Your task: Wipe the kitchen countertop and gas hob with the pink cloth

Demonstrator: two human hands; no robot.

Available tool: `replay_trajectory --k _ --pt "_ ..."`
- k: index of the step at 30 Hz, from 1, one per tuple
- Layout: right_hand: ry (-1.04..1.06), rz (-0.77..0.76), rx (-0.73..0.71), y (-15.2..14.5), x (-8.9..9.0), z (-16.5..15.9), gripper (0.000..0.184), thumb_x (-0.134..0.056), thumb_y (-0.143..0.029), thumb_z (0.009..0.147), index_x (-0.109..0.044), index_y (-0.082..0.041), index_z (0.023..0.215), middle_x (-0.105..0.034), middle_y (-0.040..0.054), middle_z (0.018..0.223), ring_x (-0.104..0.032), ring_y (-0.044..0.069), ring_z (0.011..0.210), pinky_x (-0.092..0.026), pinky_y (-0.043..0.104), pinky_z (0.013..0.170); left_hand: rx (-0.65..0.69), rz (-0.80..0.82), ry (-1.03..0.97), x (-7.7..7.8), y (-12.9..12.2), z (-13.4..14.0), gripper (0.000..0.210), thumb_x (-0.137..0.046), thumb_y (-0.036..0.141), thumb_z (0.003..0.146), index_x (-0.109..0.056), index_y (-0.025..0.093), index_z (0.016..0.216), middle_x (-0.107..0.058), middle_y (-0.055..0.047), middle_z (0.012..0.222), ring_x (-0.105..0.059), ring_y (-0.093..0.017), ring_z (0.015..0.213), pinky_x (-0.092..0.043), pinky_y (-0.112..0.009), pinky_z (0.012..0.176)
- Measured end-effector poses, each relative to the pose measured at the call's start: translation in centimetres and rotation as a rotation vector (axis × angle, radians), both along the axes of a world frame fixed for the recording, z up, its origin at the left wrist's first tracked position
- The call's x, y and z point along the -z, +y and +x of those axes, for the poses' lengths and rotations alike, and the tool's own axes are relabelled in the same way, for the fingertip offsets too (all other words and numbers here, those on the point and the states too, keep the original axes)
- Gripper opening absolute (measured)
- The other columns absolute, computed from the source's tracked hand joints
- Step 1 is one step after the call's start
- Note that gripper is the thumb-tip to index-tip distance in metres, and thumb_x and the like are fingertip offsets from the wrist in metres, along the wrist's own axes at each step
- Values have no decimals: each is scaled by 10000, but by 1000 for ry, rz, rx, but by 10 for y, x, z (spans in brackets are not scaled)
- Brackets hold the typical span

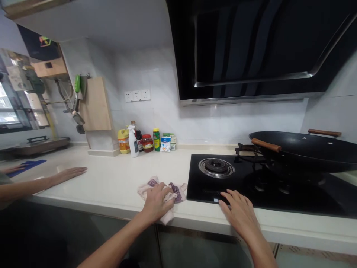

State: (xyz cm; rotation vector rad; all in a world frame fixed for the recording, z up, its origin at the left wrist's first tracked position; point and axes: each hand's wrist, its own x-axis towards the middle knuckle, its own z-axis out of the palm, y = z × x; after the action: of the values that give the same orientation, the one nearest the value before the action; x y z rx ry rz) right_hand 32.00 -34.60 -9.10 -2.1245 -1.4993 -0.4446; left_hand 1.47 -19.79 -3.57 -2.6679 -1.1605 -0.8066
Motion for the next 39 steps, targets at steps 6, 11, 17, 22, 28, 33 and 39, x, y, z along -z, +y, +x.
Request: replay_trajectory --k 6,11,17,22,28,33,39 --pt "2 1 4 -1 -2 -3 483 -389 -534 962 -679 -273 1246 -617 63 1381 -496 295 1336 -338 505 1117 216 -143 -302 1 -22 41 211 -622 276 823 -702 277 1019 -658 -49 1058 -591 -236 1039 -445 -394 911" --pt "7 2 -4 -2 -2 -2 473 -405 -528 966 -671 -271 1262 -610 68 1391 -488 298 1343 -350 514 1111 392 -57 -45 1 -44 81 321 -655 440 848 -681 358 1157 -587 -56 1333 -510 -314 1193 -404 -510 958" --pt "-14 14 -2 -2 1 -1 487 -397 -530 967 -669 -266 1273 -616 72 1388 -491 313 1350 -360 531 1114 447 -87 150 -13 -43 117 422 -558 575 882 -650 358 1233 -574 -77 1336 -507 -341 1173 -395 -590 954" --pt "-13 3 8 -3 0 -2 496 -397 -532 962 -677 -260 1269 -619 75 1394 -485 328 1361 -360 551 1117 396 -149 210 -22 -18 154 435 -456 617 908 -682 370 1187 -576 -64 1296 -513 -339 1158 -391 -597 971" --pt "-21 10 5 -5 -2 -4 499 -388 -548 973 -691 -266 1253 -621 64 1397 -475 330 1374 -355 560 1126 262 -111 207 -22 20 198 419 -464 586 911 -703 331 1142 -586 -88 1270 -507 -355 1171 -394 -613 974" --pt "-22 54 -7 -5 -1 -5 494 -390 -573 974 -701 -288 1229 -639 55 1375 -485 330 1370 -365 558 1126 206 -87 201 -21 50 224 430 -447 578 925 -689 320 1169 -578 -96 1255 -497 -351 1180 -388 -616 988" --pt "-30 88 -24 -5 1 -5 480 -397 -583 979 -701 -305 1225 -649 42 1362 -498 330 1358 -375 560 1121 173 -40 188 -19 71 236 442 -453 596 934 -685 292 1155 -570 -100 1229 -497 -336 1167 -394 -563 985"
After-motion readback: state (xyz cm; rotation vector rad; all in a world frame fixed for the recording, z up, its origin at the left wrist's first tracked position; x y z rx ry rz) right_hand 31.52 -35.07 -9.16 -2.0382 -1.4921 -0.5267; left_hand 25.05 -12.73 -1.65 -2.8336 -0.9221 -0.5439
